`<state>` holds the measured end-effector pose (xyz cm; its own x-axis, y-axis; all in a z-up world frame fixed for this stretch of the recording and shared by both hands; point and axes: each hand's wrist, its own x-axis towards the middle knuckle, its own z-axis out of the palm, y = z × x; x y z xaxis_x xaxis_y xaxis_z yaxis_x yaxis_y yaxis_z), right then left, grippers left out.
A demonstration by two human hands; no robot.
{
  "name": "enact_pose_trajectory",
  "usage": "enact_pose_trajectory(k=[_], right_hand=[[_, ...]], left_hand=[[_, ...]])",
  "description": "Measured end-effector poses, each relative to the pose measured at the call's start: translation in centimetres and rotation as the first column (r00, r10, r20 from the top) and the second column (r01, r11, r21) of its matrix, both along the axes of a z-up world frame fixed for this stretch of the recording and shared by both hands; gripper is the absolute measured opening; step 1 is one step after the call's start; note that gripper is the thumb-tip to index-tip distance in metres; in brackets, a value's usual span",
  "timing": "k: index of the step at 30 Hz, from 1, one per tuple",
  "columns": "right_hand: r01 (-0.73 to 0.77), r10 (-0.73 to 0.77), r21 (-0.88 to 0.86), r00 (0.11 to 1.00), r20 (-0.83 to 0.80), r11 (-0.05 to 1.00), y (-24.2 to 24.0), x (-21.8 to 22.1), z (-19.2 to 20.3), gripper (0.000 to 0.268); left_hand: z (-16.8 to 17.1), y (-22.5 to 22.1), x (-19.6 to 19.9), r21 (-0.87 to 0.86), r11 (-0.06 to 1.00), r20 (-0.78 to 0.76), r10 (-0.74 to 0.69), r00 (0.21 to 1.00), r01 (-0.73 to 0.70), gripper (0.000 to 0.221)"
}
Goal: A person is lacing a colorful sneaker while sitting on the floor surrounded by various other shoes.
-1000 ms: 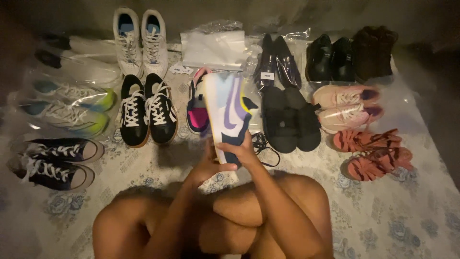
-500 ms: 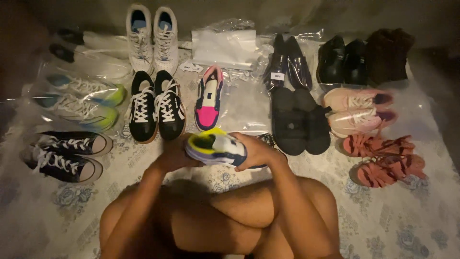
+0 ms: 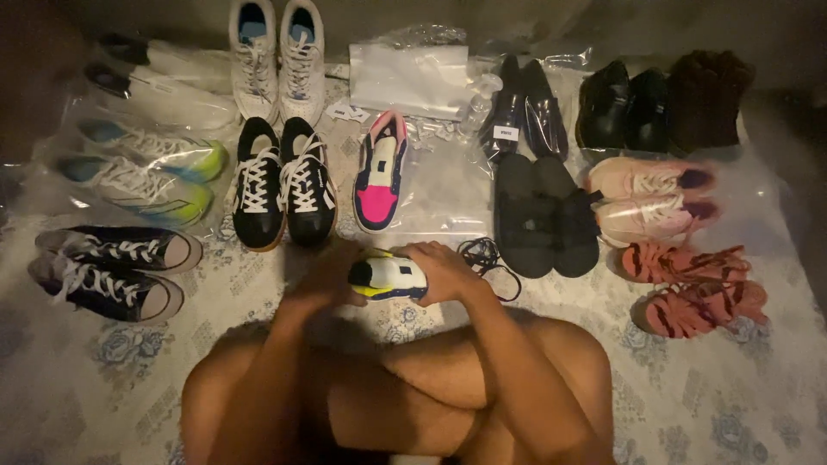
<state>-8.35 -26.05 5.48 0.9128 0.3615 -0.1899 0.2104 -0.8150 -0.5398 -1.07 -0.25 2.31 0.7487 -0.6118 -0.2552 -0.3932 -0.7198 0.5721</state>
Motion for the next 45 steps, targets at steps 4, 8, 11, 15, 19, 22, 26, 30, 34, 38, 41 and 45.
enact_pose_trajectory(k=[4, 8, 11, 15, 19, 22, 26, 30, 34, 38, 41, 45], right_hand=[[0.017, -0.017, 0.02, 1.0, 0.008, 1.0, 0.0, 0.0, -0.4, 0.111], [0.104, -0.097, 0.033, 0.98, -0.173, 0.994, 0.3, -0.7, 3.0, 0.122], [0.146, -0.133, 0.086, 0.981, -0.138, 0.986, -0.2, -1.2, 2.3, 0.118], [0.318, -0.315, 0.3, 0.947, -0.061, 0.899, 0.1, -1.3, 1.8, 0.109], [0.548, -0.569, 0.508, 0.812, -0.131, 0.665, 0.9, -1.3, -0.5, 0.121], [0.689, -0.649, 0.486, 0.707, -0.283, 0.538, 3.8, -1.1, 0.9, 0.131], [0.78, -0.651, 0.36, 0.625, -0.43, 0.512, 3.7, -2.3, 2.3, 0.137], [0.767, -0.639, 0.258, 0.635, -0.433, 0.587, 2.4, -2.5, 2.6, 0.123], [0.788, -0.59, 0.27, 0.599, -0.541, 0.553, 2.7, -2.7, 4.4, 0.119], [0.793, -0.547, 0.302, 0.591, -0.593, 0.529, 3.1, -2.5, 5.8, 0.114], [0.701, -0.503, 0.28, 0.682, -0.531, 0.655, 2.1, -0.9, 2.6, 0.11], [0.7, -0.552, 0.225, 0.687, -0.474, 0.678, 2.8, -0.9, 2.9, 0.106]], left_hand=[[3.4, -0.7, -0.8, -0.059, 0.997, -0.093, 0.04, 0.995, -0.046, 0.106], [2.1, 0.2, 0.2, -0.148, 0.989, 0.028, 0.018, 0.999, -0.013, 0.113], [2.3, -0.2, 0.3, -0.299, 0.954, -0.045, -0.025, 0.999, 0.01, 0.104], [1.8, -2.1, -0.4, -0.487, 0.849, 0.572, 0.133, 0.809, 0.205, 0.095], [6.8, -5.2, -2.8, -0.757, 0.594, -0.012, 0.404, 0.915, -0.273, 0.092], [6.0, -4.5, -3.7, -0.691, 0.642, -0.247, 0.222, 0.943, -0.331, 0.085], [4.4, -6.3, -3.3, -0.716, 0.598, -0.322, 0.175, 0.93, -0.361, 0.107], [4.5, -7.3, -2.5, -0.561, 0.771, -0.234, 0.203, 0.951, -0.302, 0.096], [5.3, -8.7, -3.3, -0.575, 0.782, -0.205, 0.148, 0.967, -0.242, 0.085], [1.4, -6.7, -2.3, -0.533, 0.815, -0.285, 0.082, 0.955, -0.229, 0.085], [4.2, -6.7, -3.0, -0.38, 0.886, -0.347, 0.129, 0.929, -0.265, 0.092], [1.6, -7.6, -1.6, -0.409, 0.891, -0.226, 0.109, 0.968, -0.196, 0.087]])
